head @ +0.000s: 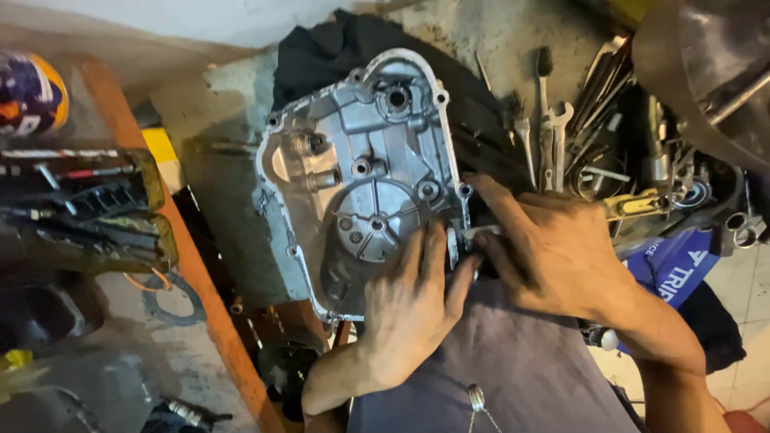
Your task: Cleaning and scraping residue from the mating surface of a motorcycle engine crankcase cover.
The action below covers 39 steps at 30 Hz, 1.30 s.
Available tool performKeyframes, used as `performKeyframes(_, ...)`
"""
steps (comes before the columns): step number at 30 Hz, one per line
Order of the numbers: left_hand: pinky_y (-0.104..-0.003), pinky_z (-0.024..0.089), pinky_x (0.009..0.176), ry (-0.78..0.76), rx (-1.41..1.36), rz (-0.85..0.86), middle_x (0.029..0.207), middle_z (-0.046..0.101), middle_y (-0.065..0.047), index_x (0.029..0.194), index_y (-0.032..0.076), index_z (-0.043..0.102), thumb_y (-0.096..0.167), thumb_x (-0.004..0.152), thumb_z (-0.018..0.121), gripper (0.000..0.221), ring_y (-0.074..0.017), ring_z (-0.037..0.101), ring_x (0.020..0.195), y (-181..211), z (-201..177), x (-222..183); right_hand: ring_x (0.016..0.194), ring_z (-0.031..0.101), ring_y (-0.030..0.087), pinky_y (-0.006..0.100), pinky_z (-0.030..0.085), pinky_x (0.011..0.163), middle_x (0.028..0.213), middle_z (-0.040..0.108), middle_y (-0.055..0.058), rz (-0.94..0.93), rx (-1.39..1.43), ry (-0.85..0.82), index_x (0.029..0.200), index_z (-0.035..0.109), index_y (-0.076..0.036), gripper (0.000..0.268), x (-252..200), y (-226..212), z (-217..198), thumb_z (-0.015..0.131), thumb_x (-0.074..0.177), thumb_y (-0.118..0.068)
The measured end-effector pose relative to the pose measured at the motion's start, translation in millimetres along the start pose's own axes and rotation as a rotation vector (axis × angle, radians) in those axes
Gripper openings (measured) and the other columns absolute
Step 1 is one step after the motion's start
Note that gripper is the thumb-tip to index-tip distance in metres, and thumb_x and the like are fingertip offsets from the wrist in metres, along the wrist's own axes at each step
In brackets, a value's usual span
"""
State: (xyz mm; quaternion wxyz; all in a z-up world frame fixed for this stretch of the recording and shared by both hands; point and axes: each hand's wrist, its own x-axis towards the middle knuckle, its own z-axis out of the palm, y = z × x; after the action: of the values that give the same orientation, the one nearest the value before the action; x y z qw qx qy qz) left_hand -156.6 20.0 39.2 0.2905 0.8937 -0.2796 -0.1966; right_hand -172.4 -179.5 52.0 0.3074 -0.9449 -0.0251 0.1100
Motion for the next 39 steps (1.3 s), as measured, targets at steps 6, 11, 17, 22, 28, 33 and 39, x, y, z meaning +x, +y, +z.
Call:
performKeyframes(6, -0.039, 0.056, 0.055, -0.053, 0.054, -0.018, 0.103, 0.067, -0.018, 0.127, -0.008, 0.062, 0.035, 0.098, 0.070, 0.053, -0.0325, 0.071, 0.069, 5.1, -2.2, 4.6, 0.058, 0.064, 0.033, 0.044, 0.045, 0.051, 0.067, 0.064, 0.012, -0.005, -0.041, 0.036, 0.136, 0.056, 0.003, 0.064, -1.6, 2.6, 5.5, 0.072, 0.079, -0.022)
performKeyframes(11, -0.038, 0.058, 0.059, -0.004, 0.107, 0.028, 0.110, 0.067, -0.021, 0.127, -0.010, 0.061, 0.034, 0.096, 0.070, 0.054, -0.0324, 0.073, 0.074, 6.8, 2.7, 6.8, 0.059, 0.065, 0.033, 0.043, 0.047, 0.053, 0.067, 0.065, 0.012, 0.004, -0.057, 0.050, 0.136, 0.056, 0.002, 0.063, -1.8, 2.7, 6.1, 0.072, 0.080, -0.021)
performKeyframes(17, -0.037, 0.059, 0.064, 0.002, 0.134, 0.075, 0.109, 0.067, -0.022, 0.126, -0.011, 0.060, 0.034, 0.098, 0.070, 0.055, -0.0321, 0.073, 0.078, 7.2, 2.5, 10.8, 0.060, 0.066, 0.033, 0.043, 0.048, 0.054, 0.072, 0.068, 0.014, 0.010, -0.073, 0.066, 0.134, 0.058, 0.002, 0.057, -0.8, 12.3, 11.9, 0.070, 0.083, -0.020)
performKeyframes(22, -0.037, 0.058, 0.064, -0.012, 0.122, 0.102, 0.106, 0.067, -0.019, 0.125, -0.010, 0.061, 0.036, 0.098, 0.071, 0.054, -0.0311, 0.072, 0.078, 4.9, -5.1, 11.1, 0.063, 0.065, 0.035, 0.044, 0.048, 0.056, 0.071, 0.067, 0.015, 0.008, -0.101, 0.016, 0.124, 0.062, -0.006, 0.046, 3.4, 18.8, 2.6, 0.071, 0.082, -0.021)
performKeyframes(28, -0.038, 0.058, 0.057, -0.108, 0.068, 0.104, 0.111, 0.068, -0.021, 0.125, -0.008, 0.065, 0.039, 0.094, 0.073, 0.057, -0.0308, 0.072, 0.075, -11.2, -16.8, 13.6, 0.061, 0.065, 0.033, 0.046, 0.046, 0.058, 0.067, 0.065, 0.012, 0.007, 0.006, 0.026, 0.138, 0.057, 0.001, 0.065, -15.1, 12.5, 11.6, 0.071, 0.079, -0.022)
performKeyframes(33, -0.040, 0.058, 0.071, 0.080, 0.136, 0.127, 0.121, 0.066, -0.017, 0.125, -0.001, 0.065, 0.040, 0.095, 0.072, 0.051, -0.0309, 0.071, 0.087, -1.0, -16.8, -11.2, 0.078, 0.068, 0.030, 0.038, 0.052, 0.069, 0.093, 0.068, 0.016, 0.051, 0.234, 0.263, 0.124, 0.059, -0.002, 0.037, -37.1, 22.8, 50.8, 0.073, 0.091, -0.009)
performKeyframes(39, -0.031, 0.041, 0.057, 0.343, 0.332, 0.239, 0.088, 0.067, -0.005, 0.111, 0.002, 0.071, 0.043, 0.097, 0.073, 0.043, -0.0155, 0.059, 0.065, -27.3, 18.7, -25.4, 0.068, 0.064, 0.028, 0.037, 0.048, 0.061, 0.082, 0.066, 0.013, 0.024, 0.255, 0.210, 0.105, 0.068, -0.002, 0.013, -52.2, 48.3, 57.8, 0.068, 0.092, -0.004)
